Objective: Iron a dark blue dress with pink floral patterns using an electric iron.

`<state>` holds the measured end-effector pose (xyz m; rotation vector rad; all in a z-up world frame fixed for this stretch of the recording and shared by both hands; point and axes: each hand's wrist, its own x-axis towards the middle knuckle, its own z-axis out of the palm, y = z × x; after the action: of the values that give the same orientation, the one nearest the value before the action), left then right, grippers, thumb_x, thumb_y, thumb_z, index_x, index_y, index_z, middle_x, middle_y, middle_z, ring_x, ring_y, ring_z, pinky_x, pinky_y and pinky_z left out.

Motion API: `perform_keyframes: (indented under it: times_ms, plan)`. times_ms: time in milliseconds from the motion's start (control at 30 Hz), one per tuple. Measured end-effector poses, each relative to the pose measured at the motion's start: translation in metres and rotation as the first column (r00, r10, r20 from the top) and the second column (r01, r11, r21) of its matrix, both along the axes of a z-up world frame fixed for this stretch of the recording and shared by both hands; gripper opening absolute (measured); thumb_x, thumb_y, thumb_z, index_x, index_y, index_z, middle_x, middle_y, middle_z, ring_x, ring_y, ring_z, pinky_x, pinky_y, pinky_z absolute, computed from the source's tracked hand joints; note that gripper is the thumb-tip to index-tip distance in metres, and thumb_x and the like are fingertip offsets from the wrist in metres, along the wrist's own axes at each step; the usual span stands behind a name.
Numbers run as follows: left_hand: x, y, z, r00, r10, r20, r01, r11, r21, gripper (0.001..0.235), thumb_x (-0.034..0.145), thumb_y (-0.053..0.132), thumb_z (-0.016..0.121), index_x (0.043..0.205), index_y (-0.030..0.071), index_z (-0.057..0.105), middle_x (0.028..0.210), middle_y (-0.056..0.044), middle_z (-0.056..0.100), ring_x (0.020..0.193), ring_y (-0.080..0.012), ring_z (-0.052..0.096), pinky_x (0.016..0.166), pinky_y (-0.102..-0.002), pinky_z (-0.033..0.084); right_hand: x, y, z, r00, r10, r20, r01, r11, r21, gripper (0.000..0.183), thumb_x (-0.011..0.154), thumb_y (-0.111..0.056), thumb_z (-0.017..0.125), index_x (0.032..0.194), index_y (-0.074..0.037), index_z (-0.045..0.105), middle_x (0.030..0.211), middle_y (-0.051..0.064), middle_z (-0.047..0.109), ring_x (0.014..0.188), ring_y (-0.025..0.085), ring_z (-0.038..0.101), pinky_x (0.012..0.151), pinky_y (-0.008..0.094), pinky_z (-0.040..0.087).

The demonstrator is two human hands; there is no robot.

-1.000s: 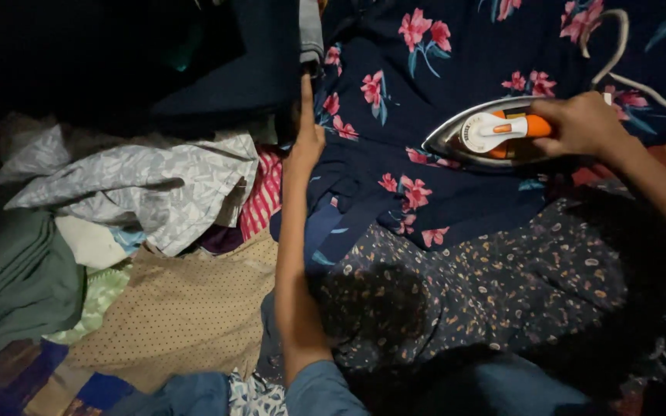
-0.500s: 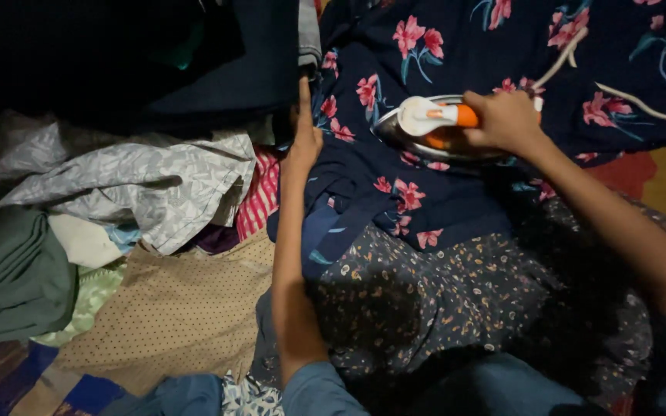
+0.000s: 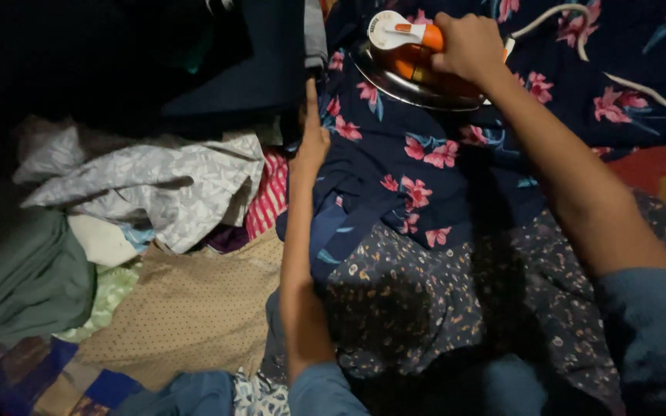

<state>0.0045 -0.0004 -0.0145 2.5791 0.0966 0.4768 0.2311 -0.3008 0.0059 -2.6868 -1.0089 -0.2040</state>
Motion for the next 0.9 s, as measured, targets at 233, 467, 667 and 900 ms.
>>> perform_keyframes:
  times_ms: [233,467,667,900]
  plan:
    - [0.002,-0.009,0.027,0.999,0.025,-0.034,-0.023,0.997,0.075,0.101,0.078,-0.006,0.059,0.166,0.016,0.015,0.152,-0.029,0.049,0.128,-0.0428,0.055,0.108,-0.044,0.045,0.054,0.012,-0.009,0.995,0.001,0.102,-0.012,0.994,0.106,0.04,0.073,-0.034,0.079,0.102,-0.007,0.07,0.089,0.019,0.072,0.081,0.04,0.07,0.072,0.052,0.055]
    - [-0.005,-0.009,0.027,1.0,0.01,0.017,-0.011,0.998,0.069,0.101,0.08,-0.002,0.063,0.166,0.016,0.014,0.145,-0.027,0.055,0.123,-0.0422,0.059,0.104,-0.044,0.047,0.054,0.005,-0.009,0.992,0.124,-0.024,-0.118,0.979,0.166,0.046,0.075,-0.031,0.077,0.114,-0.006,0.072,0.093,0.02,0.071,0.085,0.04,0.068,0.076,0.051,0.054]
    - [-0.006,-0.007,0.027,1.0,0.023,-0.011,-0.022,0.995,0.099,0.101,0.08,-0.001,0.064,0.166,0.016,0.015,0.132,-0.026,0.061,0.099,-0.0366,0.062,0.09,-0.043,0.05,0.029,-0.03,-0.006,0.975,0.198,-0.102,-0.193,0.98,0.056,0.037,0.078,-0.033,0.072,0.106,-0.01,0.068,0.08,0.014,0.071,0.078,0.038,0.069,0.073,0.051,0.054]
    - [-0.005,-0.004,0.016,0.991,0.053,-0.123,-0.052,0.999,0.01,0.097,0.083,-0.004,0.058,0.168,0.018,0.017,0.128,-0.025,0.061,0.096,-0.0362,0.064,0.086,-0.042,0.052,-0.022,-0.115,0.005,0.975,0.144,-0.167,-0.158,0.985,-0.075,0.043,0.076,-0.038,0.07,0.111,-0.014,0.066,0.074,0.016,0.068,0.071,0.041,0.068,0.066,0.053,0.053]
